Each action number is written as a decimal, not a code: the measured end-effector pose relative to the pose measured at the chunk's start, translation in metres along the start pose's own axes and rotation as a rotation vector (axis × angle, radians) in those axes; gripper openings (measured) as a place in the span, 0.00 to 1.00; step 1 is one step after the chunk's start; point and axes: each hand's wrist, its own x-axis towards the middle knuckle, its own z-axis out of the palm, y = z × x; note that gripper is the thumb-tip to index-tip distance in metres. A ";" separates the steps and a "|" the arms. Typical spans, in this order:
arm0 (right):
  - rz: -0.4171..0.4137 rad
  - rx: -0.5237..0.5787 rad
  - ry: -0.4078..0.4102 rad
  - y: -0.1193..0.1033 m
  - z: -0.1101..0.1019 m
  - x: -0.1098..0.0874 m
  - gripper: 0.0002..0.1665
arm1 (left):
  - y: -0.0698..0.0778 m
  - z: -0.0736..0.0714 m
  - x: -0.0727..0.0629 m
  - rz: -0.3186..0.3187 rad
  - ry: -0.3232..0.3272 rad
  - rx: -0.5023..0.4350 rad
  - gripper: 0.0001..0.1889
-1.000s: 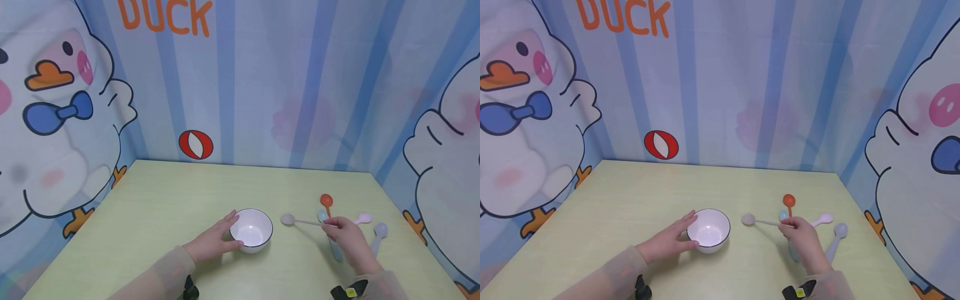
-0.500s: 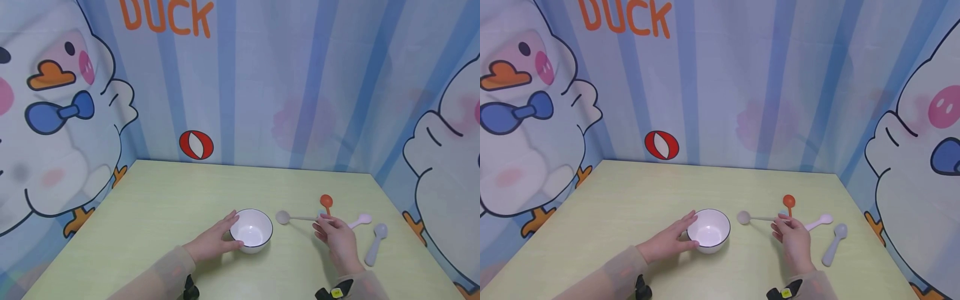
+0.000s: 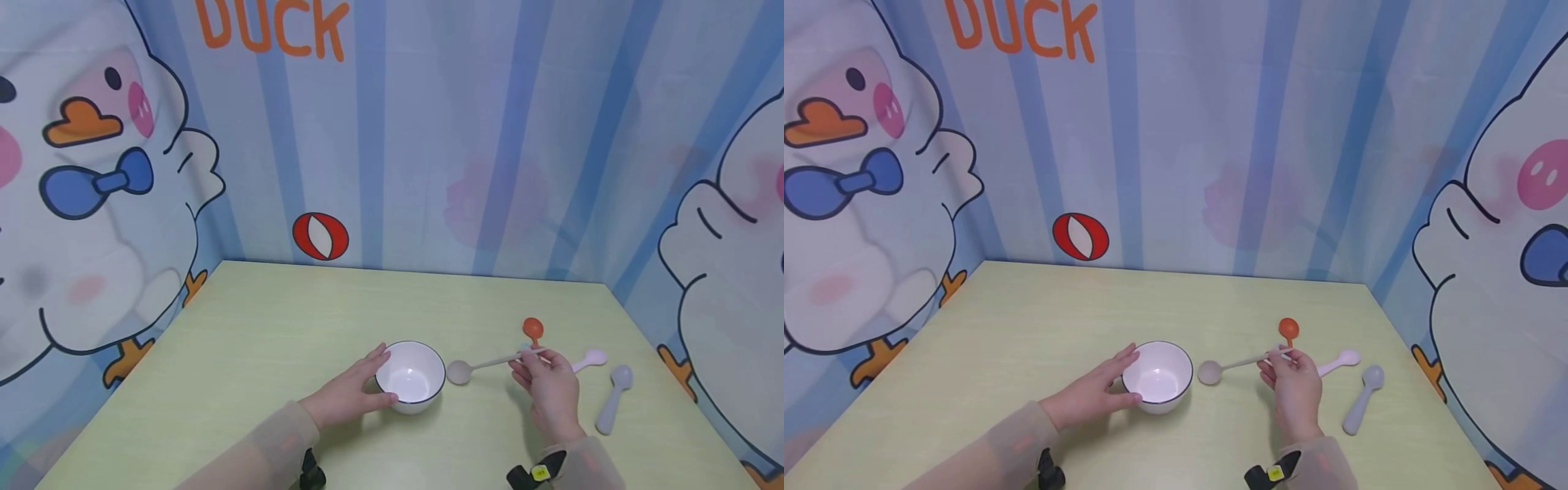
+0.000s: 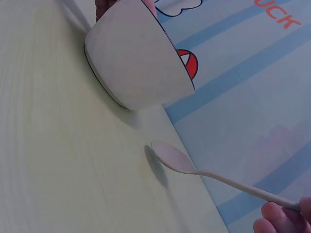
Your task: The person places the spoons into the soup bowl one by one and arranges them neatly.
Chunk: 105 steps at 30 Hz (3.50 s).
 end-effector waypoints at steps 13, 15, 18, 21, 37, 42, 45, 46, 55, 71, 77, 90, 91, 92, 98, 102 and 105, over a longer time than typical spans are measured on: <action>-0.029 0.073 0.046 -0.016 -0.001 0.001 0.16 | -0.001 0.000 0.000 0.001 0.001 -0.006 0.45; -0.039 0.080 0.046 -0.020 -0.001 0.001 0.17 | -0.001 0.000 0.000 0.000 0.001 -0.006 0.45; -0.054 0.101 0.042 -0.024 0.000 0.002 0.18 | -0.001 0.000 0.000 -0.004 -0.001 -0.006 0.45; -0.067 0.119 0.032 -0.028 0.002 0.003 0.18 | 0.000 -0.001 0.000 -0.006 -0.004 -0.006 0.45; -0.067 0.152 -0.180 -0.045 0.022 0.008 0.13 | 0.000 0.000 0.000 0.005 0.003 -0.002 0.45; -0.061 0.107 -0.248 -0.042 0.029 0.013 0.11 | -0.001 0.000 0.001 0.007 0.003 -0.001 0.45; -0.053 0.081 -0.289 -0.040 0.032 0.016 0.11 | -0.002 0.000 0.001 0.009 0.003 -0.001 0.45; -0.052 0.072 -0.304 -0.040 0.033 0.017 0.11 | -0.002 0.000 0.001 0.013 0.005 -0.002 0.45; -0.014 -0.024 -0.407 -0.034 0.044 0.024 0.15 | -0.002 0.001 0.000 0.025 0.012 -0.005 0.45; 0.046 -0.210 -0.512 -0.022 0.078 0.033 0.20 | -0.002 -0.001 0.002 0.051 0.010 -0.007 0.46; 0.064 -0.277 -0.584 -0.022 0.094 0.034 0.22 | -0.001 -0.001 0.002 0.042 0.005 -0.008 0.46; 0.042 -0.403 -0.704 -0.023 0.125 0.038 0.25 | -0.003 -0.002 0.002 0.043 0.007 -0.009 0.45; 0.037 -0.403 -0.715 -0.023 0.127 0.038 0.25 | -0.003 -0.002 0.002 0.045 0.006 -0.012 0.45; 0.035 -0.402 -0.722 -0.022 0.128 0.038 0.25 | -0.003 -0.002 0.002 0.042 0.004 -0.013 0.45; 0.024 -0.430 -0.738 -0.016 0.137 0.040 0.23 | -0.002 -0.002 0.001 0.037 -0.003 -0.016 0.45; 0.025 -0.457 -0.731 -0.013 0.143 0.041 0.23 | -0.002 -0.001 0.002 0.041 0.001 -0.012 0.45; 0.025 -0.471 -0.724 -0.011 0.146 0.042 0.23 | -0.002 -0.002 0.002 0.042 0.003 -0.011 0.45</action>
